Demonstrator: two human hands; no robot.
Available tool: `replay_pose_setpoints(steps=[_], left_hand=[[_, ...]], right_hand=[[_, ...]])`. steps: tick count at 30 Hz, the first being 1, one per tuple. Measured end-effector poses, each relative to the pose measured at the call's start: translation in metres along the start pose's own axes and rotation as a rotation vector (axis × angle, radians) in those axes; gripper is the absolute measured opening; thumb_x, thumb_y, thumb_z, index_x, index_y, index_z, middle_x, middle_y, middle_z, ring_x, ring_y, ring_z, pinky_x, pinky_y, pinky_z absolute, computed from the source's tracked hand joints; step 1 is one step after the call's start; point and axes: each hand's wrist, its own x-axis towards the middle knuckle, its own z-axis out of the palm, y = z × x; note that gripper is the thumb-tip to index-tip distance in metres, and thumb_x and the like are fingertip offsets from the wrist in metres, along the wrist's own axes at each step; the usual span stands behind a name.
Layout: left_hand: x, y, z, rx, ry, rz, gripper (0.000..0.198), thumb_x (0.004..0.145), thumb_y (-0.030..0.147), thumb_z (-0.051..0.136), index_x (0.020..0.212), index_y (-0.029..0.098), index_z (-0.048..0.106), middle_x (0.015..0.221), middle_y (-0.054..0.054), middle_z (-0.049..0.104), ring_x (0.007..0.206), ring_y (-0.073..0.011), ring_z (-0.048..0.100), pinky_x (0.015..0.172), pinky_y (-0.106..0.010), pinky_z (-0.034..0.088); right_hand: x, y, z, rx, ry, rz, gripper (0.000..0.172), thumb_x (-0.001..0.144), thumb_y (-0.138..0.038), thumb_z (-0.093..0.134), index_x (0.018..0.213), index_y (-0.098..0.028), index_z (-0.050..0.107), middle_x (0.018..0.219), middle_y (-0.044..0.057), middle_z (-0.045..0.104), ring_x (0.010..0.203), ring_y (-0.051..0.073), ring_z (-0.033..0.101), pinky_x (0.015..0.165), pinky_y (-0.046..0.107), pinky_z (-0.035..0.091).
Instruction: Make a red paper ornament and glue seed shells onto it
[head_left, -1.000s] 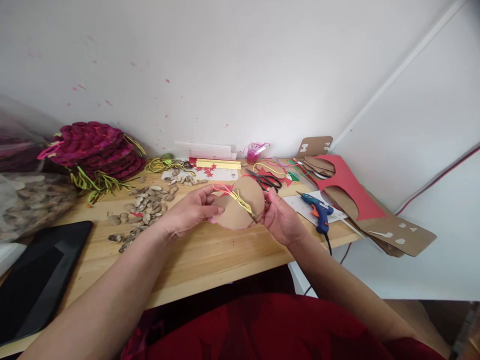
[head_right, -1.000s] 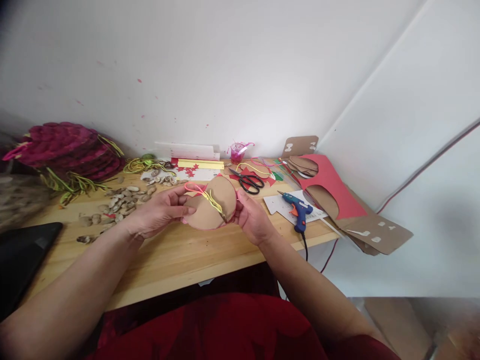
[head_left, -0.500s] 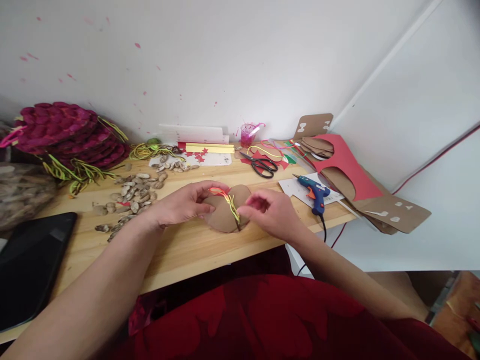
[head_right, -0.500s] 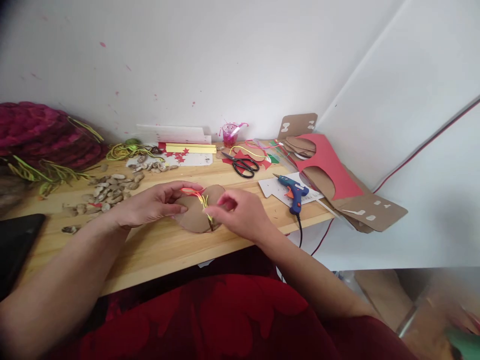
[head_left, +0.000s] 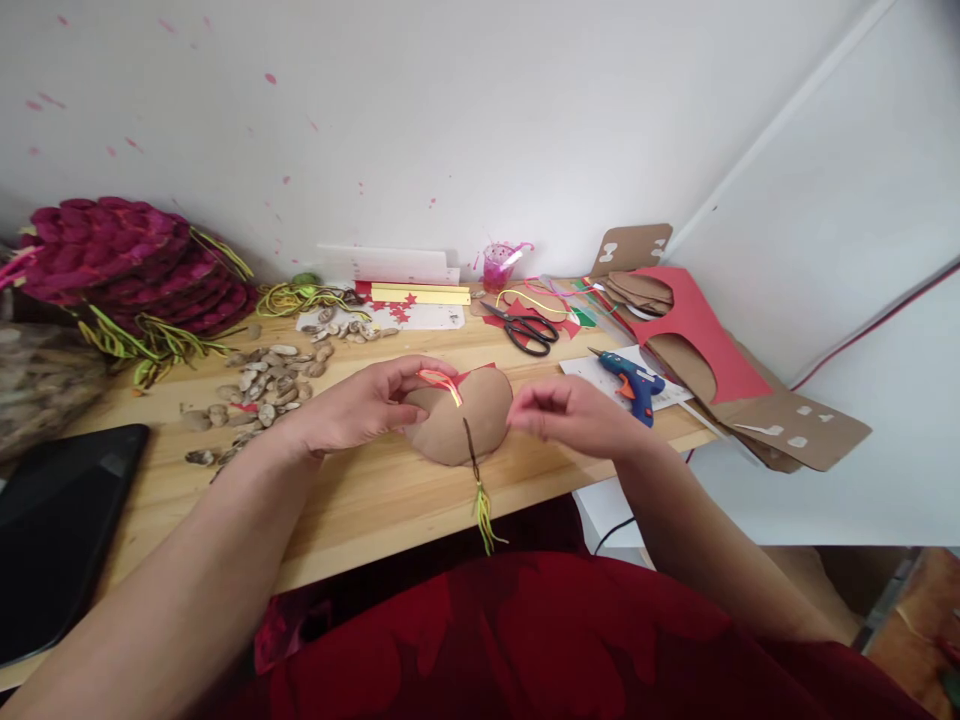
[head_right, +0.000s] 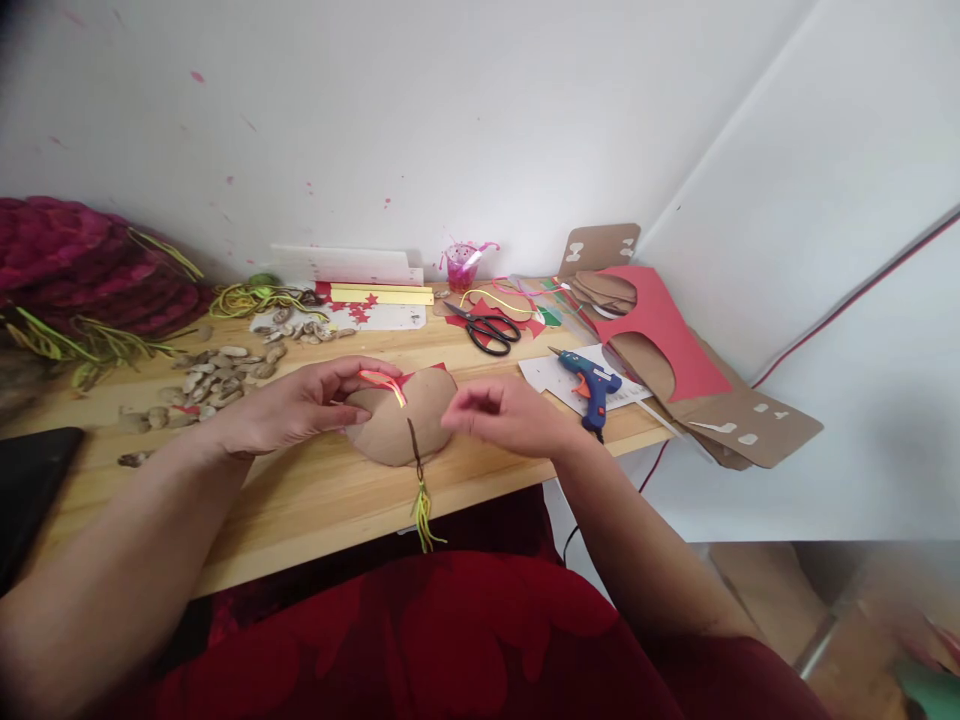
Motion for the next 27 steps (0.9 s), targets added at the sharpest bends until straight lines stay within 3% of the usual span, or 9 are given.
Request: replay_pose_setpoints(steps=[2, 4, 8, 11, 14, 16, 18, 22, 27], left_hand=[[0.000, 0.003, 0.001, 0.011, -0.001, 0.031, 0.044, 0.062, 0.013, 0.081, 0.105, 0.025, 0.080, 0.122, -0.010, 0.073, 0.102, -0.0272, 0.069, 0.078, -0.032, 0.056], [-0.001, 0.005, 0.001, 0.029, -0.001, 0.039, 0.040, 0.063, 0.013, 0.082, 0.101, 0.025, 0.081, 0.124, -0.011, 0.073, 0.110, -0.0298, 0.068, 0.085, -0.035, 0.056], [-0.002, 0.004, -0.002, 0.088, -0.019, 0.060, 0.039, 0.068, 0.017, 0.080, 0.106, 0.027, 0.081, 0.124, -0.010, 0.073, 0.116, -0.0304, 0.066, 0.092, -0.037, 0.055], [-0.001, 0.000, -0.003, 0.120, 0.023, 0.117, 0.037, 0.073, 0.021, 0.079, 0.110, 0.028, 0.081, 0.118, -0.009, 0.075, 0.103, -0.0265, 0.069, 0.085, -0.034, 0.056], [-0.002, -0.003, 0.000, 0.127, 0.166, 0.225, 0.039, 0.078, 0.023, 0.077, 0.116, 0.029, 0.078, 0.110, -0.007, 0.075, 0.086, -0.0212, 0.068, 0.076, -0.032, 0.056], [-0.003, -0.003, 0.004, 0.173, 0.289, 0.335, 0.035, 0.079, 0.022, 0.078, 0.113, 0.029, 0.078, 0.107, -0.006, 0.075, 0.087, -0.0212, 0.068, 0.079, -0.033, 0.056], [-0.006, -0.001, 0.009, 0.256, 0.387, 0.431, 0.027, 0.082, 0.022, 0.077, 0.108, 0.029, 0.079, 0.105, -0.006, 0.075, 0.091, -0.0226, 0.068, 0.085, -0.035, 0.057], [-0.010, 0.000, 0.018, 0.437, 0.473, 0.536, 0.024, 0.087, 0.022, 0.072, 0.108, 0.032, 0.078, 0.103, -0.005, 0.076, 0.095, -0.0238, 0.070, 0.089, -0.038, 0.056], [-0.012, 0.000, 0.023, 0.578, 0.523, 0.631, 0.021, 0.088, 0.020, 0.074, 0.105, 0.031, 0.077, 0.098, -0.004, 0.079, 0.090, -0.0231, 0.073, 0.084, -0.037, 0.058]], right_hand=[[0.011, 0.009, 0.002, 0.061, 0.321, 0.028, 0.016, 0.089, -0.036, 0.071, 0.088, -0.019, 0.070, 0.078, -0.001, 0.067, 0.063, 0.010, 0.057, 0.058, 0.023, 0.046], [0.022, 0.018, 0.007, 0.163, 0.427, 0.075, 0.021, 0.086, -0.033, 0.074, 0.103, -0.020, 0.070, 0.087, 0.001, 0.070, 0.069, 0.011, 0.061, 0.059, 0.023, 0.048], [0.031, 0.026, 0.014, 0.445, 0.251, 0.176, 0.035, 0.087, -0.051, 0.072, 0.101, -0.019, 0.071, 0.077, 0.000, 0.067, 0.061, 0.012, 0.060, 0.051, 0.023, 0.049], [0.027, 0.023, 0.017, 0.498, 0.143, 0.110, 0.042, 0.084, -0.059, 0.073, 0.096, -0.018, 0.073, 0.076, 0.001, 0.066, 0.061, 0.012, 0.059, 0.051, 0.023, 0.050], [0.021, 0.014, 0.021, 0.340, 0.233, 0.010, 0.034, 0.078, -0.045, 0.084, 0.097, -0.019, 0.074, 0.082, 0.001, 0.068, 0.066, 0.012, 0.058, 0.055, 0.023, 0.050], [0.017, 0.008, 0.023, 0.276, 0.349, -0.048, 0.030, 0.077, -0.040, 0.086, 0.093, -0.019, 0.073, 0.079, -0.001, 0.065, 0.067, 0.012, 0.057, 0.059, 0.023, 0.050], [0.014, 0.003, 0.024, 0.291, 0.379, -0.101, 0.032, 0.077, -0.045, 0.086, 0.090, -0.019, 0.072, 0.078, -0.001, 0.064, 0.067, 0.011, 0.057, 0.059, 0.024, 0.051], [0.009, -0.003, 0.024, 0.385, 0.297, -0.106, 0.043, 0.090, -0.063, 0.066, 0.101, -0.023, 0.076, 0.089, 0.004, 0.070, 0.077, 0.017, 0.064, 0.062, 0.029, 0.059], [0.005, -0.011, 0.024, 0.404, 0.345, -0.070, 0.028, 0.087, -0.049, 0.076, 0.100, -0.025, 0.079, 0.096, 0.004, 0.075, 0.086, 0.017, 0.068, 0.077, 0.032, 0.061]])
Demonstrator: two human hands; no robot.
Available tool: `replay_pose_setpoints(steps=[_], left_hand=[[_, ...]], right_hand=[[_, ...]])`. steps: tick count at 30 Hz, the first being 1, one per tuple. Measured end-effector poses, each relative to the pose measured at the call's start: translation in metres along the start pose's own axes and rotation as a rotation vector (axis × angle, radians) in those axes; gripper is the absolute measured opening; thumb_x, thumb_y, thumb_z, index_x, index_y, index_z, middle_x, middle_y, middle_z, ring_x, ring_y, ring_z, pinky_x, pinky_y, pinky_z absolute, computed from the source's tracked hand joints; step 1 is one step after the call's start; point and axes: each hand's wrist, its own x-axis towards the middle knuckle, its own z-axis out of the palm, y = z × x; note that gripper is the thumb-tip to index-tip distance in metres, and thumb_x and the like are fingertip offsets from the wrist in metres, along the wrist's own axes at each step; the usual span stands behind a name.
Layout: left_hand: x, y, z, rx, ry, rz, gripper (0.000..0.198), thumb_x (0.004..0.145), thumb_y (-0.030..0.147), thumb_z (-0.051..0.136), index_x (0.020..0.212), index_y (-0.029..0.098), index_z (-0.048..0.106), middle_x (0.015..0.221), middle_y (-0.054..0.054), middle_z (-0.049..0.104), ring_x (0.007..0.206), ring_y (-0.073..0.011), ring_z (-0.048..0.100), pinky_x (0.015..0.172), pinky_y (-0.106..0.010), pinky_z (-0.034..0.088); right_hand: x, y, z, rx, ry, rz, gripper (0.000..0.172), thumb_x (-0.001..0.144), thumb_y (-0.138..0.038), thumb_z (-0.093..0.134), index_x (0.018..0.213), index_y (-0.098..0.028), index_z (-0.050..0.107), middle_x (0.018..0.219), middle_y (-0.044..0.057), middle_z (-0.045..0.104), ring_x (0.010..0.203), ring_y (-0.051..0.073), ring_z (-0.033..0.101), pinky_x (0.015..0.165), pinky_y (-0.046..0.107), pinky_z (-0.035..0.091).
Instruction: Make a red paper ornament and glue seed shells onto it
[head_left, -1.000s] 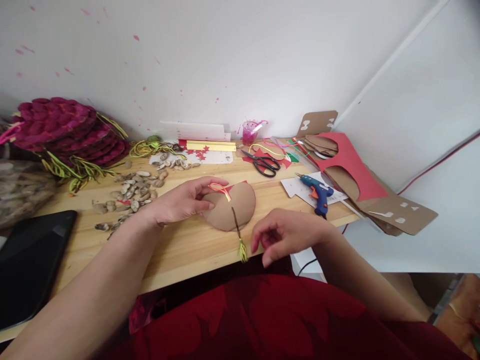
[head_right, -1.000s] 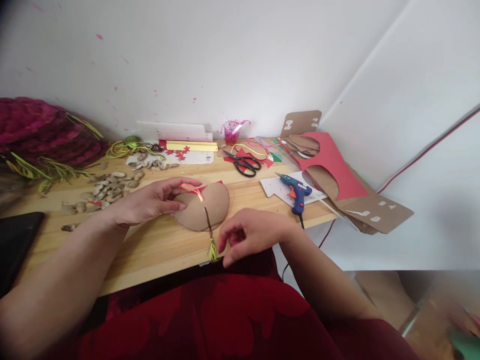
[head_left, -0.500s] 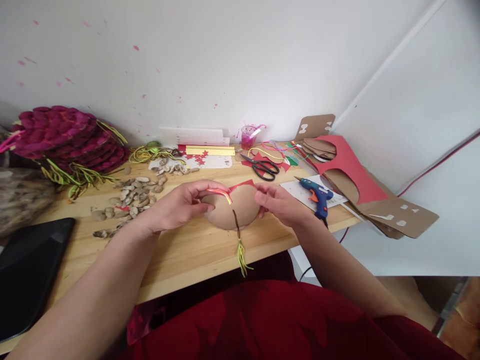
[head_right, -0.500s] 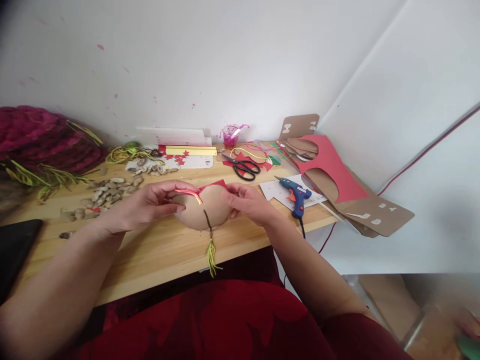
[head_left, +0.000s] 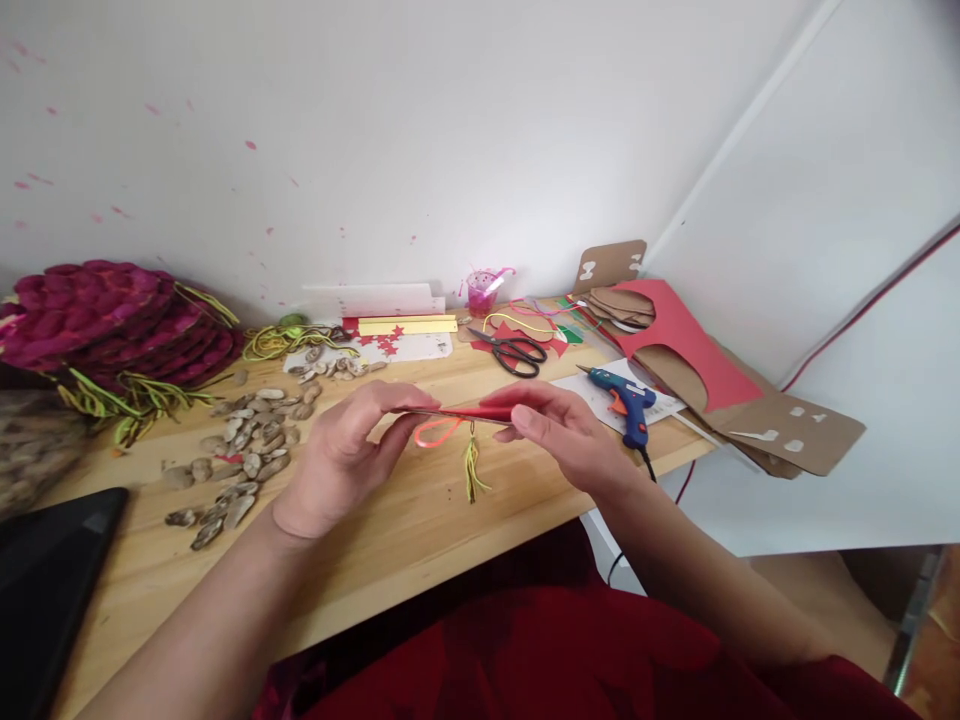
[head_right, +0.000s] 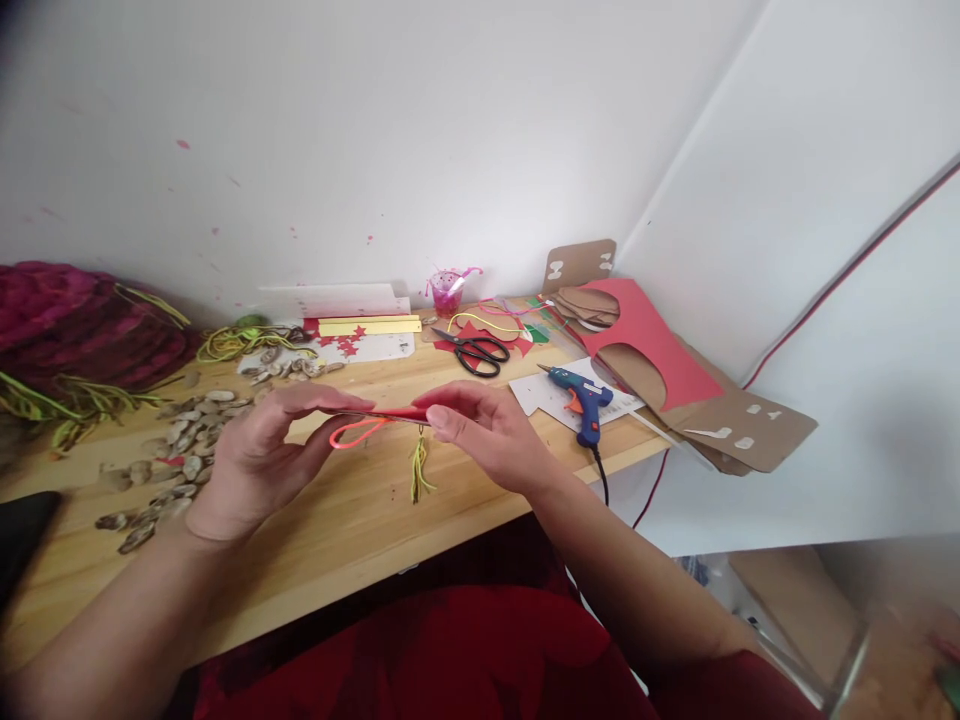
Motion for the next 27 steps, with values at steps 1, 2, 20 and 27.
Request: replay_pose_setpoints(steps=[1, 2, 20, 27], left_hand=[[0.000, 0.000, 0.000, 0.023, -0.011, 0.064, 0.024, 0.088, 0.017, 0.073, 0.107, 0.031, 0.075, 0.098, -0.003, 0.079, 0.089, -0.0221, 0.074, 0.082, -0.036, 0.058], [0.001, -0.001, -0.001, 0.048, -0.030, 0.146, 0.028, 0.089, 0.013, 0.071, 0.110, 0.031, 0.074, 0.099, -0.003, 0.079, 0.089, -0.0209, 0.074, 0.080, -0.035, 0.058], [-0.001, 0.009, -0.007, 0.333, 0.140, 0.614, 0.032, 0.074, -0.007, 0.079, 0.097, 0.013, 0.071, 0.118, -0.016, 0.071, 0.110, -0.0288, 0.070, 0.090, -0.043, 0.060], [0.002, 0.010, -0.012, 0.248, 0.022, 0.599, 0.033, 0.080, -0.008, 0.070, 0.106, 0.012, 0.068, 0.103, -0.013, 0.076, 0.103, -0.0267, 0.073, 0.084, -0.044, 0.062]], right_hand=[[0.000, -0.001, 0.001, -0.008, 0.016, -0.020, 0.024, 0.086, -0.046, 0.077, 0.096, -0.024, 0.079, 0.093, 0.003, 0.075, 0.084, 0.016, 0.068, 0.078, 0.031, 0.060], [0.000, -0.002, 0.001, -0.010, 0.040, -0.037, 0.022, 0.086, -0.045, 0.078, 0.092, -0.024, 0.080, 0.090, 0.003, 0.074, 0.081, 0.016, 0.068, 0.077, 0.031, 0.060], [-0.005, -0.012, 0.003, -0.195, 0.580, -0.446, 0.014, 0.095, -0.038, 0.069, 0.094, -0.026, 0.078, 0.087, 0.001, 0.076, 0.074, 0.016, 0.069, 0.068, 0.031, 0.058], [-0.001, -0.019, -0.034, -0.014, 0.873, -0.590, 0.019, 0.087, -0.044, 0.077, 0.091, -0.026, 0.074, 0.083, -0.001, 0.071, 0.057, 0.012, 0.061, 0.050, 0.027, 0.052]])
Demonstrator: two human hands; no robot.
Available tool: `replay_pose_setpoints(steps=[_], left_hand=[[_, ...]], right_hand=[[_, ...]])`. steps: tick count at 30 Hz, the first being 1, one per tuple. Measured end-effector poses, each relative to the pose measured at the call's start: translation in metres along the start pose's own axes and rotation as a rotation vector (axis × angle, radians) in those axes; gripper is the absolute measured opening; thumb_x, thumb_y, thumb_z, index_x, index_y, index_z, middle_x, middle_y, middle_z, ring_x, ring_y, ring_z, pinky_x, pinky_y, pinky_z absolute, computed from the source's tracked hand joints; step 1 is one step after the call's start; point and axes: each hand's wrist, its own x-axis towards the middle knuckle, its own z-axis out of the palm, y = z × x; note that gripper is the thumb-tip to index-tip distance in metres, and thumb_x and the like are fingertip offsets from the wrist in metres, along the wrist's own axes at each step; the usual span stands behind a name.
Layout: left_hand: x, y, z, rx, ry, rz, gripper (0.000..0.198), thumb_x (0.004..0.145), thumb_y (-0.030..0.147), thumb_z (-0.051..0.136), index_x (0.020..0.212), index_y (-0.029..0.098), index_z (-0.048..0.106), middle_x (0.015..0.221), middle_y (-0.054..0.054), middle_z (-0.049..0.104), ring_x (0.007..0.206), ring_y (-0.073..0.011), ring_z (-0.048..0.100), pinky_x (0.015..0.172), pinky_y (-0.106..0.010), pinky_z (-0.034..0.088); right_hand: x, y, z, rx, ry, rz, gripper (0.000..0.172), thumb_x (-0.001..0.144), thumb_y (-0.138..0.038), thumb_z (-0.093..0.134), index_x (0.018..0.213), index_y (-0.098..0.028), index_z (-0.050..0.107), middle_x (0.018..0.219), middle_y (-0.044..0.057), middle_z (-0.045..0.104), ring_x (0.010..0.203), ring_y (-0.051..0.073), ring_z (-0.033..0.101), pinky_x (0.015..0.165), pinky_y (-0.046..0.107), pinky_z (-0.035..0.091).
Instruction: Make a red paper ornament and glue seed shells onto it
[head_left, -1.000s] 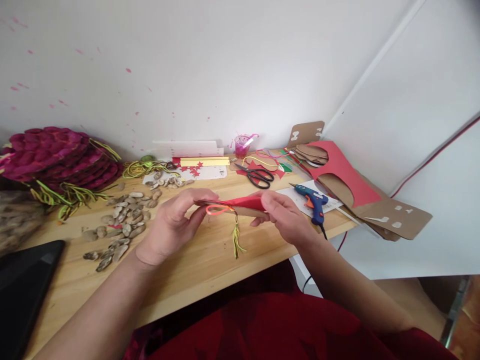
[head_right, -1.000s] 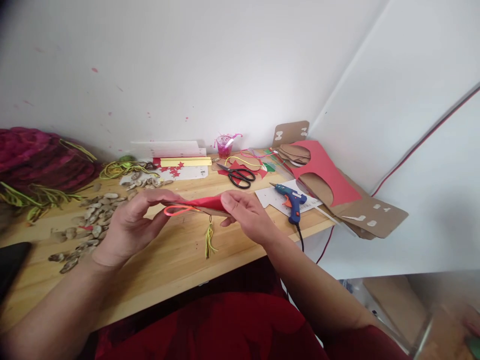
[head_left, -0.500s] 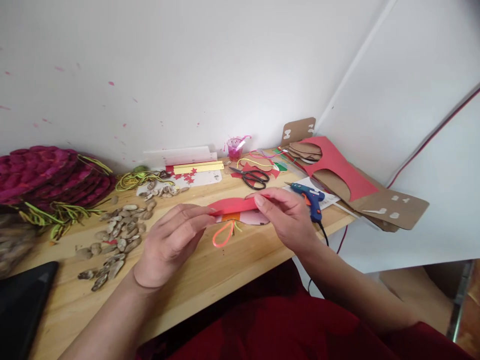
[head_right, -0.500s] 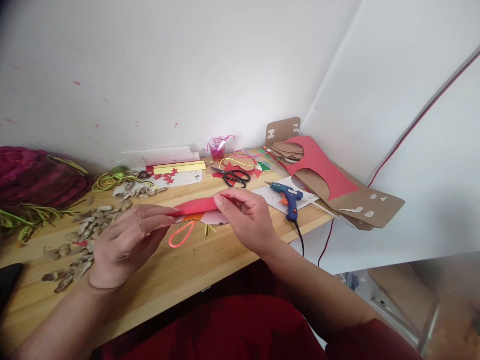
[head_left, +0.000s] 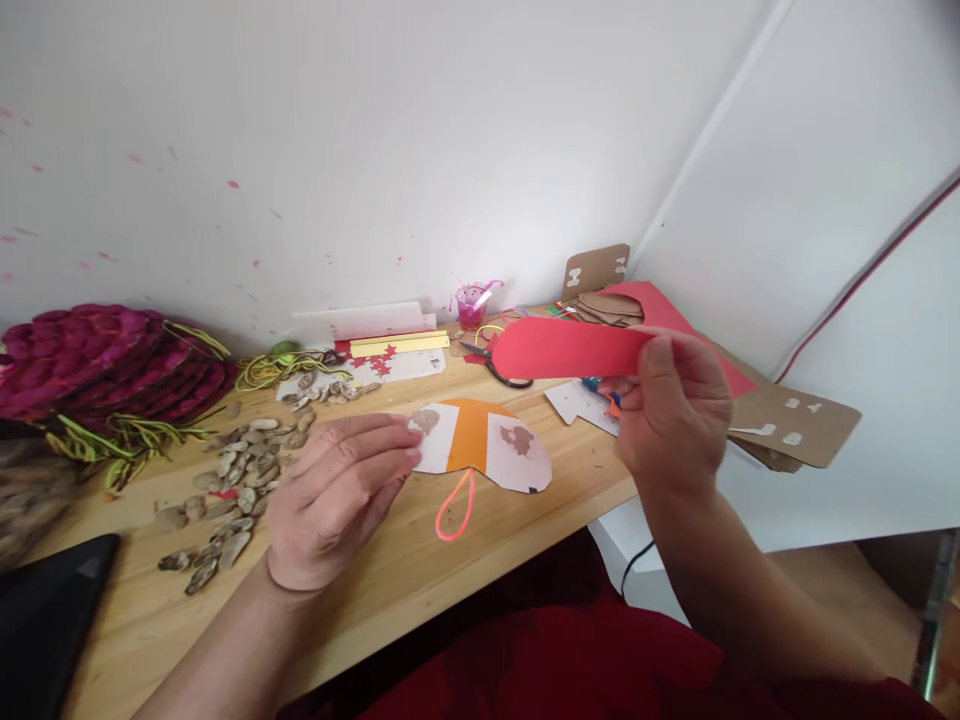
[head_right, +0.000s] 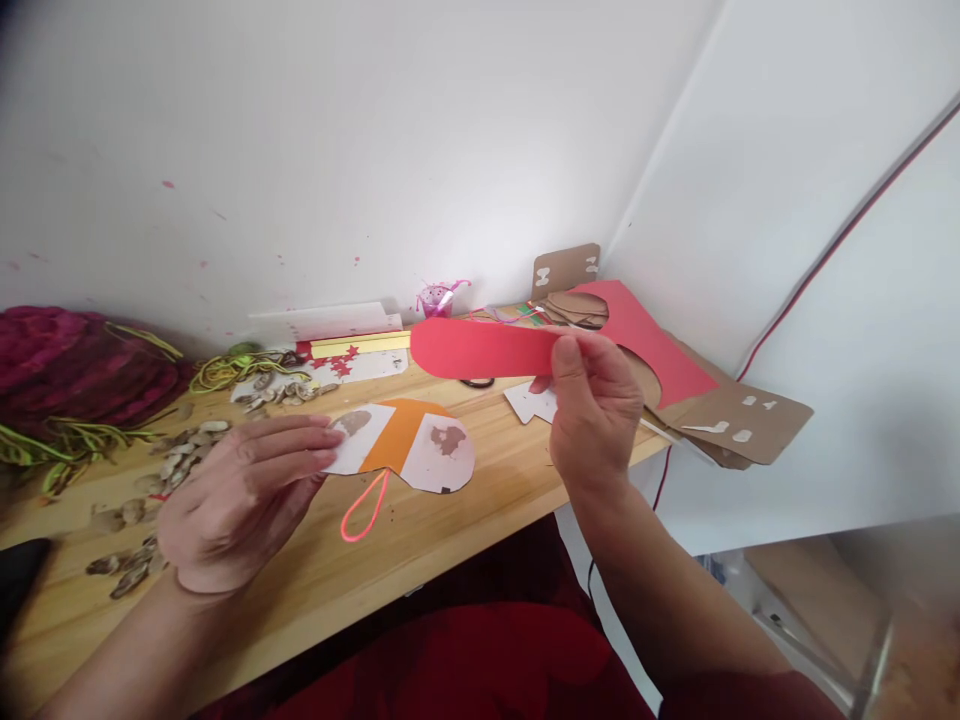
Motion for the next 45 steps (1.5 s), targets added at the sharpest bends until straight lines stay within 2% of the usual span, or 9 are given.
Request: replay_pose_setpoints(steps=[6, 10, 13, 19, 27, 32, 35, 40, 45], left_hand=[[-0.004, 0.003, 0.002, -0.110, 0.020, -0.127, 0.032, 0.084, -0.003, 0.069, 0.106, 0.020, 0.069, 0.104, -0.007, 0.076, 0.101, -0.0221, 0.073, 0.085, -0.039, 0.061], [-0.010, 0.000, 0.016, -0.360, -0.048, -0.600, 0.020, 0.090, 0.017, 0.073, 0.108, 0.025, 0.071, 0.094, -0.002, 0.076, 0.083, -0.0155, 0.072, 0.072, -0.028, 0.060], [-0.012, -0.008, 0.026, -0.587, -0.129, -0.963, 0.023, 0.089, 0.035, 0.075, 0.107, 0.022, 0.071, 0.089, -0.003, 0.076, 0.077, -0.0155, 0.070, 0.064, -0.025, 0.056], [-0.019, -0.027, 0.028, -0.493, -0.261, -1.221, 0.040, 0.076, 0.052, 0.079, 0.097, 0.019, 0.071, 0.079, -0.002, 0.071, 0.064, -0.0147, 0.062, 0.057, -0.026, 0.050], [-0.020, -0.031, 0.021, -0.245, -0.468, -1.231, 0.036, 0.080, 0.052, 0.069, 0.100, 0.022, 0.070, 0.082, -0.004, 0.075, 0.068, -0.0194, 0.067, 0.060, -0.029, 0.051], [-0.010, -0.027, 0.015, -0.060, -0.575, -1.171, 0.028, 0.087, 0.047, 0.060, 0.096, 0.025, 0.075, 0.068, 0.000, 0.071, 0.063, -0.0207, 0.065, 0.063, -0.032, 0.048], [-0.006, -0.026, 0.013, 0.047, -0.543, -1.142, 0.028, 0.088, 0.044, 0.058, 0.093, 0.024, 0.076, 0.064, 0.000, 0.070, 0.065, -0.0215, 0.064, 0.067, -0.033, 0.048], [-0.005, -0.025, 0.012, -0.030, -0.358, -1.128, 0.027, 0.090, 0.041, 0.057, 0.095, 0.021, 0.075, 0.086, -0.003, 0.077, 0.071, -0.0196, 0.067, 0.072, -0.032, 0.051], [-0.010, -0.028, 0.015, -0.028, -0.434, -1.109, 0.025, 0.087, 0.034, 0.058, 0.099, 0.021, 0.077, 0.088, -0.003, 0.078, 0.077, -0.0208, 0.069, 0.081, -0.034, 0.053]], right_hand=[[0.011, -0.009, -0.013, -0.042, 0.095, -0.009, 0.020, 0.088, -0.045, 0.076, 0.089, -0.025, 0.071, 0.075, -0.003, 0.068, 0.051, 0.011, 0.057, 0.045, 0.025, 0.048], [0.014, -0.007, -0.016, 0.008, 0.124, -0.062, 0.015, 0.088, -0.039, 0.077, 0.087, -0.024, 0.074, 0.084, -0.002, 0.072, 0.076, 0.014, 0.068, 0.070, 0.029, 0.059], [0.011, -0.002, -0.017, -0.005, 0.086, 0.024, 0.019, 0.087, -0.043, 0.079, 0.088, -0.024, 0.074, 0.086, -0.001, 0.072, 0.082, 0.015, 0.069, 0.078, 0.031, 0.060], [-0.007, 0.013, -0.016, -0.083, -0.147, 0.287, 0.022, 0.086, -0.046, 0.077, 0.087, -0.025, 0.073, 0.080, -0.001, 0.071, 0.073, 0.016, 0.066, 0.072, 0.031, 0.059], [-0.031, 0.036, -0.008, -0.143, -0.471, 0.558, 0.023, 0.087, -0.045, 0.074, 0.093, -0.023, 0.072, 0.077, -0.001, 0.071, 0.070, 0.016, 0.066, 0.063, 0.027, 0.054], [-0.036, 0.045, -0.001, -0.198, -0.573, 0.618, 0.024, 0.088, -0.046, 0.070, 0.092, -0.022, 0.068, 0.076, -0.001, 0.070, 0.063, 0.015, 0.062, 0.055, 0.025, 0.048], [-0.038, 0.045, 0.006, -0.223, -0.612, 0.632, 0.023, 0.089, -0.043, 0.067, 0.092, -0.021, 0.065, 0.074, -0.002, 0.068, 0.059, 0.013, 0.058, 0.053, 0.023, 0.045], [-0.045, 0.045, 0.024, -0.314, -0.731, 0.629, 0.017, 0.090, -0.038, 0.063, 0.089, -0.021, 0.062, 0.064, -0.005, 0.061, 0.053, 0.012, 0.051, 0.049, 0.023, 0.037], [-0.052, 0.047, 0.039, -0.416, -0.786, 0.587, 0.011, 0.091, -0.032, 0.061, 0.086, -0.023, 0.059, 0.059, -0.005, 0.057, 0.049, 0.013, 0.049, 0.045, 0.024, 0.035]])
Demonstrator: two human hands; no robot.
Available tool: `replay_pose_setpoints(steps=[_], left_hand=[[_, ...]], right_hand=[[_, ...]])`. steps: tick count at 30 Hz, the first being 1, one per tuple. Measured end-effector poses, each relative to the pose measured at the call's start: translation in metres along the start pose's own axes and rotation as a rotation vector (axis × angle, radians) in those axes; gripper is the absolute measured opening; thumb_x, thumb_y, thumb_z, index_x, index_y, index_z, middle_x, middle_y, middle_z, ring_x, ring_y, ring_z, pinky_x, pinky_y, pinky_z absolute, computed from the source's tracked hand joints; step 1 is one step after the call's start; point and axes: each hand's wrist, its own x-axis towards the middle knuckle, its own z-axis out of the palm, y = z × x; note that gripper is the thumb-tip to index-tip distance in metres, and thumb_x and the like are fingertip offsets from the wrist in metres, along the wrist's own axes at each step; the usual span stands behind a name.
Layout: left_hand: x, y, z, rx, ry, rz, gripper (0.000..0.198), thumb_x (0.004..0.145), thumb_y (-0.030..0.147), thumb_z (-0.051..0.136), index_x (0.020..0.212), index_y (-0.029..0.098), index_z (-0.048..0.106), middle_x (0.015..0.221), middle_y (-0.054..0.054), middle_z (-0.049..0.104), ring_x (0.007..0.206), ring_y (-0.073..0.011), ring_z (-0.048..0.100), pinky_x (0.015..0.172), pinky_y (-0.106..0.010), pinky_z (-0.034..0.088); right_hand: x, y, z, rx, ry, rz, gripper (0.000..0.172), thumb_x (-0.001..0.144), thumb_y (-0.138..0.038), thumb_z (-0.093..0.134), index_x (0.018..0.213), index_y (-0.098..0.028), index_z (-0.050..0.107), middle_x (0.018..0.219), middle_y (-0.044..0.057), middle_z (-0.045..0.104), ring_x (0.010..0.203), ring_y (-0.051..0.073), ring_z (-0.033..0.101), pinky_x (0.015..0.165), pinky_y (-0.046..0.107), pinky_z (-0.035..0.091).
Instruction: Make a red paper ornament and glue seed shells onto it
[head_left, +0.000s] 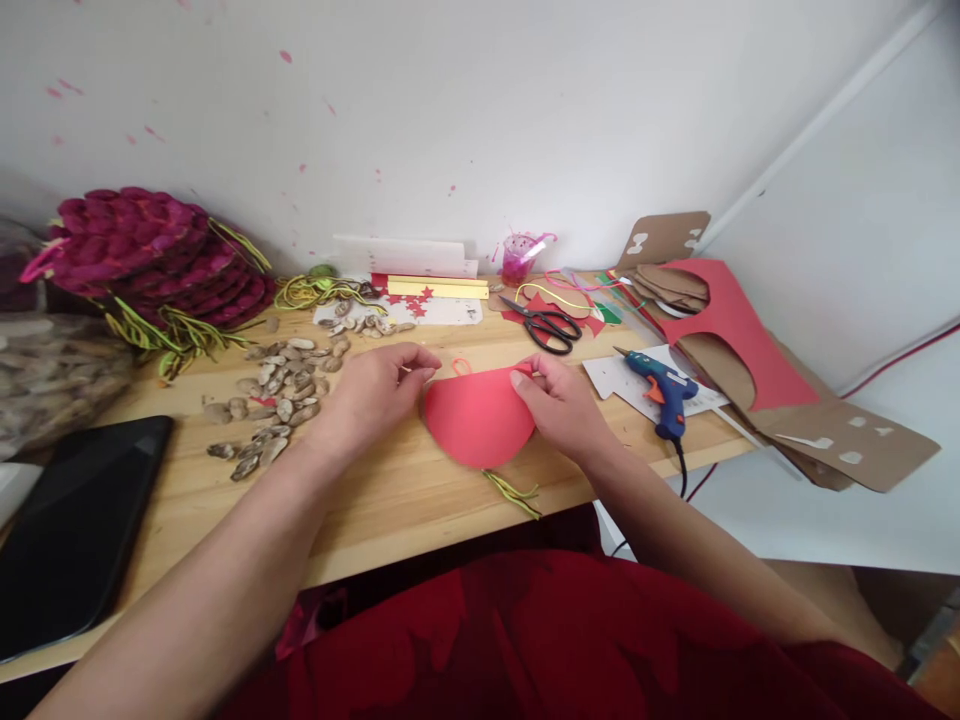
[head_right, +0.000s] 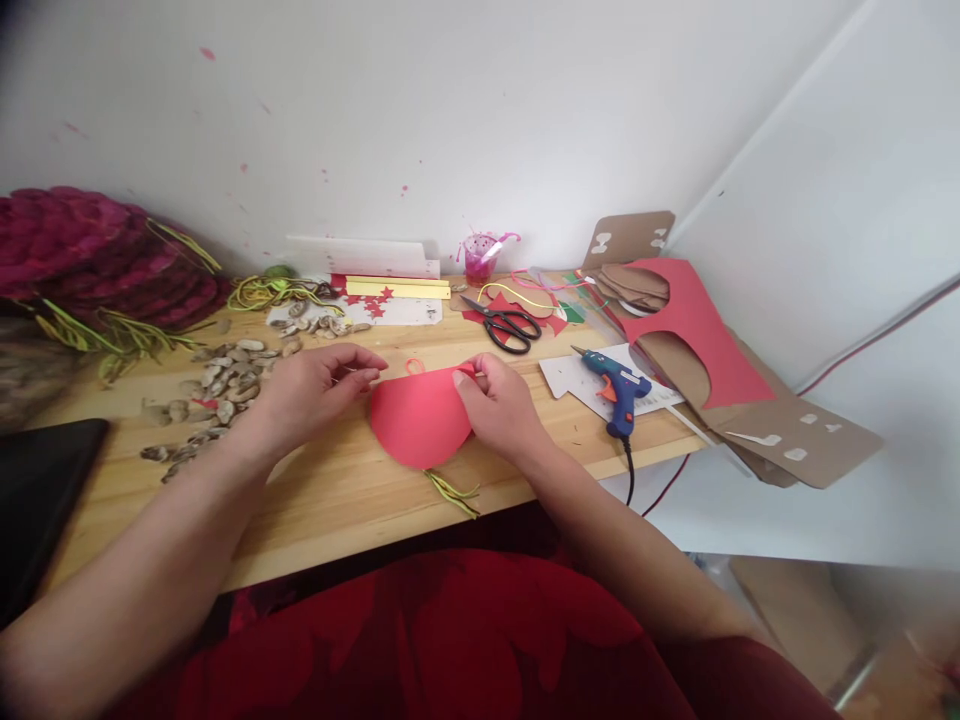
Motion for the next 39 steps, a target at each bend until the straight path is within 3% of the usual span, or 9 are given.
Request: replay_pose_setpoints(steps=[6, 13, 27, 39], left_hand=[[0.001, -0.004, 0.002, 0.050, -0.067, -0.022, 0.029, 0.088, 0.035, 0.059, 0.105, 0.022, 0.078, 0.094, -0.005, 0.079, 0.079, -0.0222, 0.070, 0.083, -0.035, 0.054], [0.002, -0.004, 0.001, 0.008, -0.124, -0.031, 0.028, 0.079, 0.029, 0.062, 0.102, 0.023, 0.077, 0.094, -0.003, 0.081, 0.078, -0.0214, 0.071, 0.084, -0.036, 0.057], [0.003, -0.014, 0.001, -0.031, -0.158, 0.016, 0.042, 0.081, 0.027, 0.056, 0.119, 0.020, 0.072, 0.100, -0.005, 0.078, 0.081, -0.0199, 0.071, 0.080, -0.034, 0.055], [0.003, -0.018, 0.006, -0.005, -0.146, -0.006, 0.042, 0.078, 0.032, 0.067, 0.119, 0.022, 0.074, 0.095, -0.004, 0.076, 0.080, -0.0202, 0.069, 0.080, -0.035, 0.055]], right_hand=[[0.001, 0.001, 0.007, -0.019, -0.007, 0.043, 0.008, 0.092, -0.031, 0.059, 0.086, -0.025, 0.056, 0.056, -0.006, 0.059, 0.041, 0.015, 0.056, 0.037, 0.026, 0.043], [0.004, 0.002, 0.009, -0.082, -0.017, 0.054, 0.008, 0.092, -0.029, 0.059, 0.086, -0.025, 0.055, 0.051, -0.007, 0.060, 0.036, 0.017, 0.059, 0.034, 0.027, 0.042], [0.008, 0.009, 0.009, -0.156, -0.016, 0.031, 0.008, 0.092, -0.032, 0.057, 0.090, -0.026, 0.055, 0.056, -0.005, 0.063, 0.041, 0.019, 0.061, 0.044, 0.031, 0.045], [0.011, 0.007, 0.009, -0.344, -0.003, -0.035, 0.010, 0.092, -0.032, 0.054, 0.086, -0.024, 0.055, 0.064, -0.001, 0.061, 0.060, 0.020, 0.060, 0.054, 0.030, 0.039]])
